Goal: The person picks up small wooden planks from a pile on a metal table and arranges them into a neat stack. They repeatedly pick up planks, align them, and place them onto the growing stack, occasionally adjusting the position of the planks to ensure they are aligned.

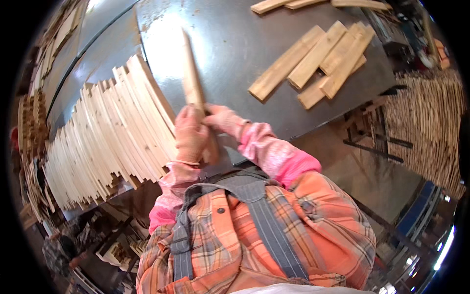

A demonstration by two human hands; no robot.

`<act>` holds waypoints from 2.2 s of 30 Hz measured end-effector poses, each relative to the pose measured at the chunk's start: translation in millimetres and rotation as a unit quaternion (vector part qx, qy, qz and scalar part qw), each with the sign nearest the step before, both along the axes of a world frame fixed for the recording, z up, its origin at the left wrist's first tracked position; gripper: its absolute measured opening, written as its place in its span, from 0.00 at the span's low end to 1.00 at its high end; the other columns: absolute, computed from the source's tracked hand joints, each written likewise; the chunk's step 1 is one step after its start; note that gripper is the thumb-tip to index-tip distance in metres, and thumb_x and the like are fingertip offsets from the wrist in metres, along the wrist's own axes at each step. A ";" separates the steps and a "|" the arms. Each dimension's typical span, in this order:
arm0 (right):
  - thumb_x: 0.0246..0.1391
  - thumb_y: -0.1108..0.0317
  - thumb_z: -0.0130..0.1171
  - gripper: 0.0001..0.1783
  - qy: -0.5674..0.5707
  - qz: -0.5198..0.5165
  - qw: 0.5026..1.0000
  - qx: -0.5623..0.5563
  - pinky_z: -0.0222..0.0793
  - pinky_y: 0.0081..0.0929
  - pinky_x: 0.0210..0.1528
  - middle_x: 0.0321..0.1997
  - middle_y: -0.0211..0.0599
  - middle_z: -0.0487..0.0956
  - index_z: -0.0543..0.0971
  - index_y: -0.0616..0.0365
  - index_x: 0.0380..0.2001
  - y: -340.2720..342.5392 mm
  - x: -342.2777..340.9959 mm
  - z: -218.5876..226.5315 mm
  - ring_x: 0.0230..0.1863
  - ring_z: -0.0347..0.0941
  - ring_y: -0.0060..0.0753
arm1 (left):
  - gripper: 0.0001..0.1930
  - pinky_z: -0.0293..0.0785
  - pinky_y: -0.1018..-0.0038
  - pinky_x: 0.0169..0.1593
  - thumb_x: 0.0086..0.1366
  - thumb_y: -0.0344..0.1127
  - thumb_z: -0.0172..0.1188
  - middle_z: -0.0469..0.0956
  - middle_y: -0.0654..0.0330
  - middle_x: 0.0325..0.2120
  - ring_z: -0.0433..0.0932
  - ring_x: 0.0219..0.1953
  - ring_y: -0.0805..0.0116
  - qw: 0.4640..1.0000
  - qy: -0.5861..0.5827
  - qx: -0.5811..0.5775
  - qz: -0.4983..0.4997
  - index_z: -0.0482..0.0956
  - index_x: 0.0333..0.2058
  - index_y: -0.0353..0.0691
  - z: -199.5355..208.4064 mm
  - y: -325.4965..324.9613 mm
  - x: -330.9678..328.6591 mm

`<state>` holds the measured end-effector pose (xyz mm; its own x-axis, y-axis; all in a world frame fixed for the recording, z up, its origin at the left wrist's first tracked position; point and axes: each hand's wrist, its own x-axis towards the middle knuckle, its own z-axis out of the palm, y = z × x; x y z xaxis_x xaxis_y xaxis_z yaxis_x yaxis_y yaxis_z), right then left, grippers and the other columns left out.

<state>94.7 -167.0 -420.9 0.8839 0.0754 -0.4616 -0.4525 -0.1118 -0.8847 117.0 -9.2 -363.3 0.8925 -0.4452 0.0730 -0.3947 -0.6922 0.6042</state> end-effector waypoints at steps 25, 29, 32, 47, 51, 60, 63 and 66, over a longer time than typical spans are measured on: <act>0.44 0.54 0.72 0.42 0.118 -0.416 0.823 -0.368 0.73 0.43 0.58 0.55 0.59 0.79 0.72 0.72 0.57 -210.7 -43.3 42.6 0.53 0.77 0.53 | 0.34 0.54 0.49 0.74 0.54 0.42 0.68 0.69 0.42 0.63 0.64 0.67 0.39 0.998 0.003 0.052 -0.023 0.74 0.59 0.31 4.8 47.8 -18.5; 0.44 0.50 0.75 0.53 0.186 -0.329 0.845 -0.379 0.69 0.43 0.66 0.63 0.63 0.75 0.63 0.73 0.65 -134.2 -27.6 64.4 0.65 0.74 0.58 | 0.34 0.57 0.50 0.73 0.54 0.39 0.67 0.70 0.42 0.62 0.64 0.67 0.38 0.995 -0.053 0.079 -0.006 0.73 0.60 0.31 -7.4 49.7 -27.0; 0.44 0.44 0.76 0.54 0.282 -0.303 0.791 -0.450 0.67 0.45 0.70 0.68 0.59 0.69 0.63 0.66 0.66 -122.6 30.9 40.1 0.69 0.68 0.53 | 0.36 0.55 0.51 0.74 0.55 0.38 0.66 0.69 0.43 0.65 0.63 0.68 0.39 0.997 0.004 0.072 -0.014 0.72 0.63 0.33 -11.3 51.9 -36.3; 0.51 0.53 0.74 0.33 0.202 -0.380 0.892 -0.138 0.78 0.42 0.50 0.51 0.48 0.82 0.79 0.70 0.50 -151.3 5.6 6.9 0.49 0.80 0.44 | 0.31 0.55 0.54 0.74 0.49 0.42 0.63 0.72 0.44 0.59 0.67 0.66 0.46 0.999 0.008 0.002 0.038 0.77 0.53 0.35 -30.2 61.6 -41.4; 0.50 0.71 0.71 0.22 -0.031 -0.481 0.876 -0.009 0.81 0.41 0.39 0.37 0.39 0.80 0.77 0.67 0.47 -120.7 -31.8 16.0 0.36 0.80 0.38 | 0.33 0.55 0.52 0.74 0.60 0.45 0.62 0.69 0.41 0.64 0.61 0.71 0.43 0.998 0.038 0.045 0.002 0.72 0.61 0.31 7.0 63.3 -26.2; 0.44 0.61 0.76 0.59 0.095 -0.057 0.986 -0.128 0.64 0.42 0.72 0.71 0.60 0.67 0.55 0.59 0.75 37.6 -95.7 52.2 0.72 0.65 0.57 | 0.39 0.55 0.55 0.74 0.56 0.43 0.70 0.67 0.45 0.67 0.61 0.70 0.43 0.997 -0.066 -0.013 0.028 0.70 0.65 0.34 -25.8 55.3 -10.5; 0.49 0.55 0.69 0.57 0.109 0.127 0.979 -0.118 0.75 0.44 0.61 0.63 0.64 0.75 0.52 0.63 0.76 44.0 -56.2 48.8 0.62 0.76 0.59 | 0.42 0.48 0.56 0.77 0.57 0.45 0.70 0.62 0.47 0.71 0.56 0.74 0.44 0.991 -0.055 0.123 0.010 0.66 0.68 0.35 -15.5 19.6 10.2; 0.55 0.47 0.67 0.52 0.099 0.182 0.957 -0.202 0.59 0.47 0.75 0.73 0.61 0.66 0.57 0.61 0.74 -17.6 -46.8 56.2 0.74 0.62 0.58 | 0.42 0.44 0.57 0.78 0.58 0.47 0.69 0.60 0.48 0.73 0.52 0.76 0.45 0.979 -0.024 0.203 0.005 0.66 0.69 0.36 -21.6 19.1 18.3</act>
<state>48.0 -184.6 -364.7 0.7253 0.1414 -0.6737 -0.4726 -0.6094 -0.6367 135.3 9.8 -384.9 0.8970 -0.4371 -0.0657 -0.4077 -0.8756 0.2588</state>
